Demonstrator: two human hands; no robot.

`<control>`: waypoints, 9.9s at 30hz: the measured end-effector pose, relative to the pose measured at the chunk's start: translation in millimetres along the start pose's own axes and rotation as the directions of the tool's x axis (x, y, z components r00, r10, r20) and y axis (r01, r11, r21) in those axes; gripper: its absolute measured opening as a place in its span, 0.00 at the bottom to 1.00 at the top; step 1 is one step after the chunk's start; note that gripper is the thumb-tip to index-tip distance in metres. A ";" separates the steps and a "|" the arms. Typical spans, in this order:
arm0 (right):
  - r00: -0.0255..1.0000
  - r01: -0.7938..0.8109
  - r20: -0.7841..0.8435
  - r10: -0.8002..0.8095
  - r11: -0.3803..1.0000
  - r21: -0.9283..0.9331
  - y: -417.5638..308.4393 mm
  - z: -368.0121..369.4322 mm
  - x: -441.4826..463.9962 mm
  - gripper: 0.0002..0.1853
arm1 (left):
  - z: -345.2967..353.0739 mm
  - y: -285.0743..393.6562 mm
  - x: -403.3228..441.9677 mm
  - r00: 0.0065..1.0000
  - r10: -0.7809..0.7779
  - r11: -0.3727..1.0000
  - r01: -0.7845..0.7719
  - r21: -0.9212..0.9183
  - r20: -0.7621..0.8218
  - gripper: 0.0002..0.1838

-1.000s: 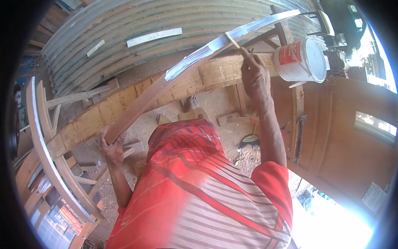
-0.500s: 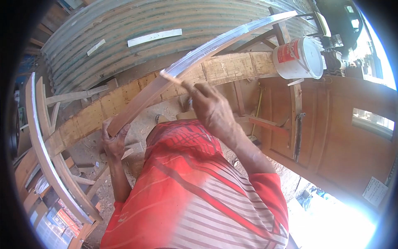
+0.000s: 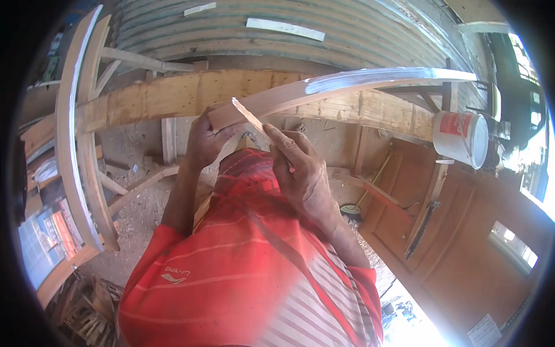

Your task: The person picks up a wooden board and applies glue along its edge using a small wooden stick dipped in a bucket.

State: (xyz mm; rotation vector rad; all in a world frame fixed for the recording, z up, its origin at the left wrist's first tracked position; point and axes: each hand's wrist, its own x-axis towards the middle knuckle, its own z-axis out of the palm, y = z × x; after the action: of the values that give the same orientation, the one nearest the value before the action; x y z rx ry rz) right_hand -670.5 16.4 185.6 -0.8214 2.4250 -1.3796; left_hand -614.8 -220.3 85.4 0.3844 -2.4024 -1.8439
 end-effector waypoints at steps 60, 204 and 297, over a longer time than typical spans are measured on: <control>0.992 -0.057 -0.122 -0.019 0.807 -0.588 -46.9 26.9 -12.4 0.28 | -6.6 -22.8 1.9 0.995 0.043 0.998 -0.048 0.052 0.088 0.27; 0.980 -0.108 -0.199 -0.020 0.787 -0.608 -65.6 45.9 -1.4 0.33 | -14.7 -24.5 10.2 0.975 0.108 0.994 -0.106 -0.019 0.197 0.25; 0.989 -0.047 -0.128 -0.070 0.677 -0.735 -23.1 -0.2 9.3 0.25 | -10.4 -18.0 6.3 0.984 0.111 0.994 -0.110 -0.020 0.136 0.23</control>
State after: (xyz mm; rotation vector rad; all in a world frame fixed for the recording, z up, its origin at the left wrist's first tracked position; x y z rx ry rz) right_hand -670.0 2.0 206.0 -0.9010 3.1310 -0.3896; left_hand -615.9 -236.0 70.5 0.1237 -2.4423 -1.8932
